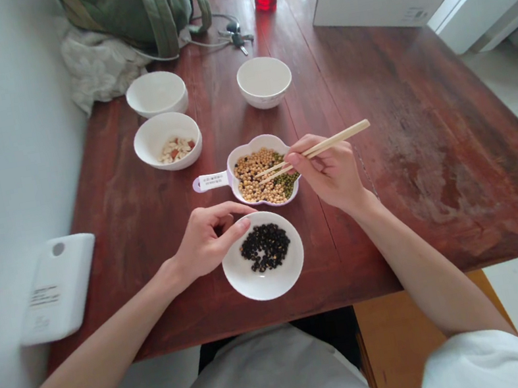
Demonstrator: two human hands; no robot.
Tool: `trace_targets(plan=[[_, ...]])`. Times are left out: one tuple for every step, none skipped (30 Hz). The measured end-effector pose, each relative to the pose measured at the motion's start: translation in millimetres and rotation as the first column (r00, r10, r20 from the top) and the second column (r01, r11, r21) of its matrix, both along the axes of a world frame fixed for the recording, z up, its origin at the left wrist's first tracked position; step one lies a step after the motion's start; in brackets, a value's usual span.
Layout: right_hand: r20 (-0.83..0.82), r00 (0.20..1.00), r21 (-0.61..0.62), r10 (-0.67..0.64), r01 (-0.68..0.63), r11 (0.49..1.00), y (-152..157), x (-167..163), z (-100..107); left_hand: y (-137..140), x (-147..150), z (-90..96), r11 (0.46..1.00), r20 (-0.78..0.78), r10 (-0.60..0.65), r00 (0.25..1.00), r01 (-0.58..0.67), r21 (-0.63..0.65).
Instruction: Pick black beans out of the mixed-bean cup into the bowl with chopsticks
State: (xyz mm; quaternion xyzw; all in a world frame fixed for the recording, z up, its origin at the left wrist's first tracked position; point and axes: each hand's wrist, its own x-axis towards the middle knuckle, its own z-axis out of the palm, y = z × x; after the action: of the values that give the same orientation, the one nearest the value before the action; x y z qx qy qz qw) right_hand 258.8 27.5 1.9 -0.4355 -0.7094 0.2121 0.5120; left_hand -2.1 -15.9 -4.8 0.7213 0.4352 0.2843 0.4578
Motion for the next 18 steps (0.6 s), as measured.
trace_targets(plan=[[-0.008,1.000,-0.010,0.004,-0.004,1.000,0,0,0,0,0,0.0,1.000,-0.001,-0.001,1.000,0.001,-0.002],[-0.016,1.000,-0.020,0.006,-0.007,1.000,0,0,1,0,0,-0.1,1.000,-0.002,-0.002,1.000,0.002,-0.004],[-0.021,1.000,-0.033,0.007,-0.008,0.999,1,0,1,0,0,-0.2,1.000,-0.003,-0.002,1.000,0.002,-0.004],[-0.024,1.000,-0.047,0.006,-0.007,0.999,1,0,1,1,0,-0.2,1.000,-0.004,-0.002,1.000,0.002,-0.003],[-0.027,1.000,-0.060,0.003,-0.004,0.998,1,0,2,1,0,-0.3,1.000,-0.004,-0.002,1.000,0.002,-0.002],[-0.028,1.000,-0.075,-0.002,0.000,0.997,1,0,2,1,0,-0.3,1.000,-0.004,-0.004,1.000,0.004,-0.002],[-0.028,1.000,-0.089,-0.004,0.002,0.996,1,1,3,1,0,-0.3,1.000,-0.003,-0.005,1.000,0.005,-0.003],[-0.025,1.000,-0.098,-0.004,0.001,0.995,2,1,4,1,0,-0.4,1.000,-0.002,-0.006,1.000,0.006,-0.005],[-0.022,1.000,-0.104,-0.001,-0.001,0.995,2,1,5,1,0,-0.5,1.000,-0.004,-0.006,1.000,0.006,-0.006],[-0.019,1.000,-0.109,0.005,-0.007,0.994,2,2,5,1,0,-0.6,1.000,-0.005,-0.005,1.000,0.005,-0.008],[-0.018,1.000,-0.115,0.012,-0.014,0.993,3,2,6,1,0,-0.8,1.000,-0.005,-0.004,1.000,0.004,-0.008],[-0.017,1.000,-0.120,0.019,-0.021,0.993,3,3,7,1,0,-1.1,1.000,-0.004,-0.004,1.000,0.004,-0.008],[-0.017,1.000,-0.125,0.025,-0.027,0.992,3,3,8,1,0,-1.4,1.000,0.000,-0.003,1.000,0.003,-0.006],[-0.016,0.999,-0.127,0.029,-0.031,0.991,4,4,9,1,0,-1.7,1.000,0.003,-0.004,1.000,0.004,-0.005],[-0.013,0.999,-0.127,0.033,-0.034,0.991,4,5,10,1,0,-2.0,1.000,0.005,-0.003,1.000,0.003,-0.003],[-0.009,0.999,-0.126,0.037,-0.038,0.991,4,5,11,2,0,-2.3,1.000,0.006,-0.002,1.000,0.002,-0.002],[-0.004,0.999,-0.126,0.041,-0.041,0.991,4,6,12,2,0,-2.5,1.000,0.007,-0.001,1.000,0.001,-0.001],[-0.002,0.999,-0.127,0.045,-0.045,0.991,3,6,12,2,0,-2.6,1.000,0.009,0.000,1.000,0.000,-0.002]])
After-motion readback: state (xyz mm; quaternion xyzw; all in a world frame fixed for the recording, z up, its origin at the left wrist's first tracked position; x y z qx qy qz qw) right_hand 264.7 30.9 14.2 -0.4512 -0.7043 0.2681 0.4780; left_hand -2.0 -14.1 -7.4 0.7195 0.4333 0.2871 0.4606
